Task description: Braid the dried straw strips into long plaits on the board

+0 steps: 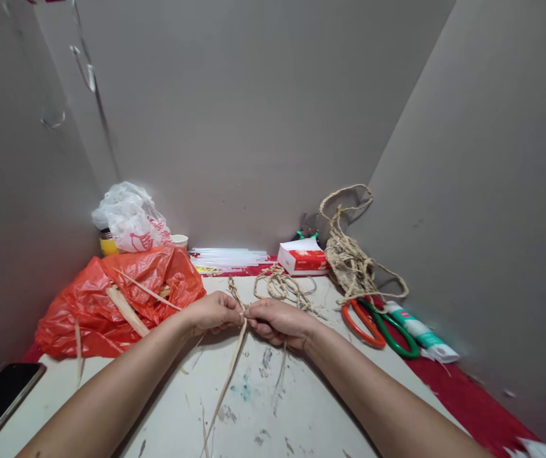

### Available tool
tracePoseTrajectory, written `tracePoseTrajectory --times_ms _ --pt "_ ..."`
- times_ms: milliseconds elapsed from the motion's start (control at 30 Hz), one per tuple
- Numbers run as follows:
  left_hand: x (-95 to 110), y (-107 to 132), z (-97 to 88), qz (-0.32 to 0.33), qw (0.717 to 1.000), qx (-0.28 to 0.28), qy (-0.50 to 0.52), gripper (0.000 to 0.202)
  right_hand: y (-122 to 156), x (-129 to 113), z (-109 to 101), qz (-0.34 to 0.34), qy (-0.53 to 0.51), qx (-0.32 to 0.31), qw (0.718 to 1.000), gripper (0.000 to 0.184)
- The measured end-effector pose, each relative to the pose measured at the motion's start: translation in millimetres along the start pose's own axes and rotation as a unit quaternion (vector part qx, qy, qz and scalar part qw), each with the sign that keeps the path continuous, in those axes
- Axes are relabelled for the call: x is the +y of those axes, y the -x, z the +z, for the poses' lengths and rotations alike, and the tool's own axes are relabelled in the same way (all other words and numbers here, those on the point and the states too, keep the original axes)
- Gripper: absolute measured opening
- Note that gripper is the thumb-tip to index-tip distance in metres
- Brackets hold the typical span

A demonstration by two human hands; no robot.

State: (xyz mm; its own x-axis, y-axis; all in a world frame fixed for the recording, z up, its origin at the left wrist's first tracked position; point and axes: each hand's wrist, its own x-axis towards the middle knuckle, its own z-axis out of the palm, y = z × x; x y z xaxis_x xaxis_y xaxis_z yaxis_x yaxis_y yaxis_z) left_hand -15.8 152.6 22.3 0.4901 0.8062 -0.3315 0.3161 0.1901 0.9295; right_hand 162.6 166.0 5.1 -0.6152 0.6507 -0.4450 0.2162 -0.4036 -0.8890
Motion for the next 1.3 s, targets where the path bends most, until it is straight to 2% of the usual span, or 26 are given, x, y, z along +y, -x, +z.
tracePoseTrajectory --times_ms 167,267,367,467,567,700,800,900,1033,1100,1167,1300 --pt "-1.1 0.5 0.8 -0.029 0.999 -0.036 0.02 0.017 -1.7 1.9 4.8 -0.011 0.064 0.037 0.997 0.023" --pt "-1.1 2.1 -1.6 -0.019 0.999 -0.046 0.003 0.019 -1.7 1.5 8.5 -0.023 0.103 0.052 0.993 0.025" --pt "2.6 5.2 -6.8 -0.018 0.996 -0.049 -0.075 0.02 -2.0 1.0 7.9 -0.033 0.095 0.048 0.994 0.024" --pt "10.8 7.8 -13.7 -0.044 0.982 -0.006 -0.181 0.019 -3.0 0.9 2.9 -0.028 0.069 0.028 0.997 0.021" --pt "25.4 10.1 -20.0 -0.055 0.947 0.071 -0.309 0.016 -3.7 1.2 -1.4 -0.024 0.058 0.013 0.998 0.019" --pt "51.1 19.0 -31.9 -0.022 0.855 0.169 -0.49 0.014 -2.5 0.8 -1.4 -0.022 0.058 0.011 0.998 0.018" --pt "59.3 34.1 -46.8 0.016 0.808 0.185 -0.56 0.014 -0.8 -0.9 0.3 -0.016 0.058 0.009 0.998 0.018" --pt "47.0 51.5 -61.0 0.0 0.788 0.149 -0.598 0.02 -0.1 -2.7 1.1 -0.019 0.061 0.003 0.998 0.019" --pt "15.3 63.6 -70.5 -0.006 0.748 0.142 -0.648 0.019 -1.7 -2.9 0.4 -0.028 0.069 -0.008 0.997 0.019" --pt "4.5 63.9 -72.3 0.0 0.747 0.141 -0.649 0.017 -2.8 -2.2 -0.5 -0.027 0.072 -0.011 0.997 0.019" --pt "1.2 62.8 -73.1 0.012 0.762 0.146 -0.631 0.017 -3.8 -1.4 -1.5 -0.028 0.073 -0.013 0.997 0.019" --pt "12.1 62.8 -67.0 0.066 0.824 0.167 -0.537 0.016 -5.1 -0.2 -3.0 -0.03 0.071 -0.012 0.997 0.018"
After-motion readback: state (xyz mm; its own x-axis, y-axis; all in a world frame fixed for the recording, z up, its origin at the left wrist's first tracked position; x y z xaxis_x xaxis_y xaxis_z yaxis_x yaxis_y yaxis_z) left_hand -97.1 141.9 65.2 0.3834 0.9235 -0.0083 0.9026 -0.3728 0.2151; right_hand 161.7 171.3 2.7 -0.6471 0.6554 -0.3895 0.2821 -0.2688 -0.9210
